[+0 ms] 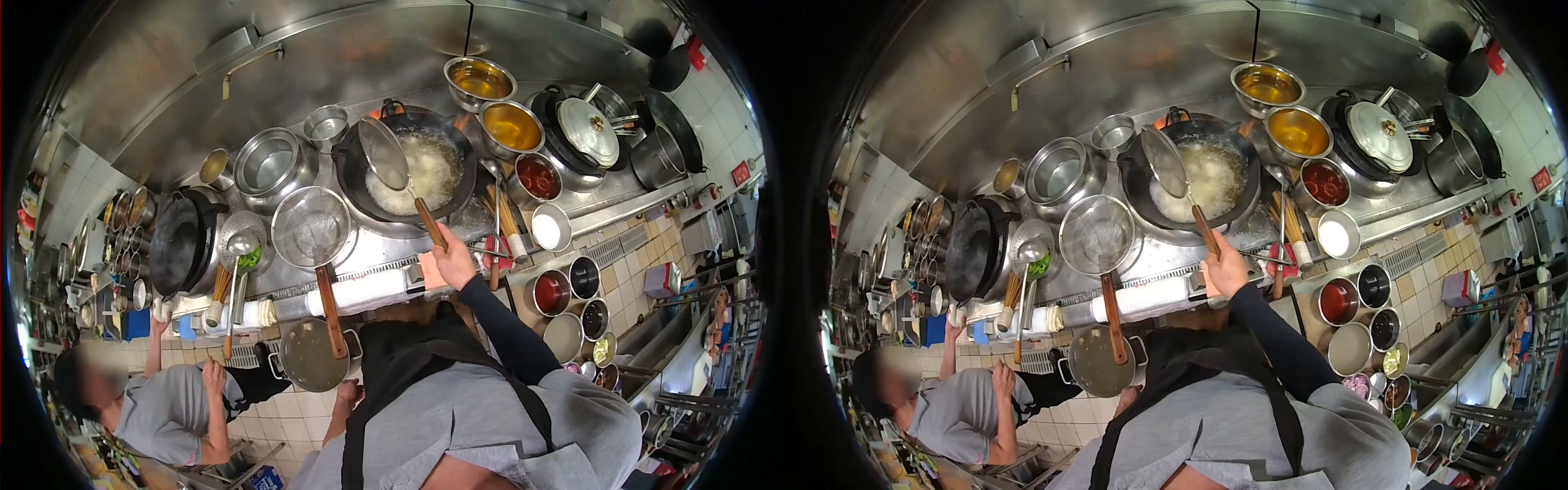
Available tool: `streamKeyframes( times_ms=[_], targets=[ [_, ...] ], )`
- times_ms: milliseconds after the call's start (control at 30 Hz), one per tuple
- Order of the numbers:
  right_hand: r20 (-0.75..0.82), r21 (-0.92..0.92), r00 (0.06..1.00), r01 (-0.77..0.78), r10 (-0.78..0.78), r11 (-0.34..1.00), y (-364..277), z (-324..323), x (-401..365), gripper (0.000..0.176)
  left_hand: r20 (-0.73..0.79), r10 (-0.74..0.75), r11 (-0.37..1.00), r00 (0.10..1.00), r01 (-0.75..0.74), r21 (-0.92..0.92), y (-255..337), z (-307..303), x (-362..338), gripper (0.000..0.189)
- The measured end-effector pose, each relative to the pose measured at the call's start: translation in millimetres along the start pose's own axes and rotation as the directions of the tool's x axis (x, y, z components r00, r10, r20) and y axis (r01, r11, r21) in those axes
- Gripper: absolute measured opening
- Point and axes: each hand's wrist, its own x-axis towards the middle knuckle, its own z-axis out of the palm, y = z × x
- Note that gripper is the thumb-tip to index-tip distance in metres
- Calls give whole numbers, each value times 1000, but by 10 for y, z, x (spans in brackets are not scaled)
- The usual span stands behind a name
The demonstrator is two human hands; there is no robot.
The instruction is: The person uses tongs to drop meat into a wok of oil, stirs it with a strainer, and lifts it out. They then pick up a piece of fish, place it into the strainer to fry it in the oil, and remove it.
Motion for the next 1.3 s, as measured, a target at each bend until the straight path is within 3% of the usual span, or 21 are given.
streamKeyframes(
  times_ms=[33,200,300,400,500,600,700,767,867,900,967,1000,1033,1100,1133,1167,1300],
  targets=[
    [56,35,992,-119,116,992,-157,23,-30,54,-1,3,1000,1000,-3,15,-9,-18,35,15],
    [204,-3,951,-235,231,972,-581,88,-26,56,61,214,975,975,-217,52,-608,-139,726,16],
    [103,0,979,-175,174,985,-142,437,148,55,74,207,967,975,-216,134,-492,-102,600,18],
    [54,-29,981,-185,186,982,-156,409,273,55,90,246,948,965,-259,183,-413,-79,506,19],
    [84,-60,958,-271,275,961,-555,129,185,57,106,327,918,939,-343,201,-496,-94,525,19],
    [29,-35,982,-184,185,982,-361,52,34,57,168,372,855,913,-407,321,-566,-149,536,19],
    [66,41,985,-163,160,986,-359,2,-3,57,314,467,608,827,-558,566,-1066,-274,890,20],
    [80,61,984,-164,159,985,-363,-18,-33,57,396,501,253,770,-568,783,-1211,-331,1005,24],
    [116,119,974,-206,193,971,-368,-56,-102,56,357,409,340,840,-504,794,-1126,-316,970,28],
    [146,162,966,-238,215,958,-405,-93,-129,56,456,502,164,735,-599,784,-1097,-336,971,25],
    [149,206,968,-231,203,951,-381,-126,-182,56,301,502,594,811,-576,561,-1080,-323,970,21],
    [119,207,978,-194,172,959,-311,-146,-210,55,177,388,823,904,-427,375,-955,-271,868,19],
    [89,206,986,-157,141,966,-255,-182,-237,55,70,236,956,969,-244,164,-776,-204,742,17],
    [97,184,975,-213,198,960,-325,-346,-254,55,-21,68,995,997,-70,-67,-475,-76,424,16],
    [99,173,969,-240,226,955,-336,-438,-255,55,-24,104,994,994,-104,-38,-474,-74,417,15],
    [17,140,992,-128,127,982,-66,-430,-253,55,-26,139,990,990,-139,-8,-473,-71,411,15],
    [-115,-204,991,-86,63,975,-176,-770,-84,56,85,249,951,965,-260,169,-651,-174,518,18]
  ],
)
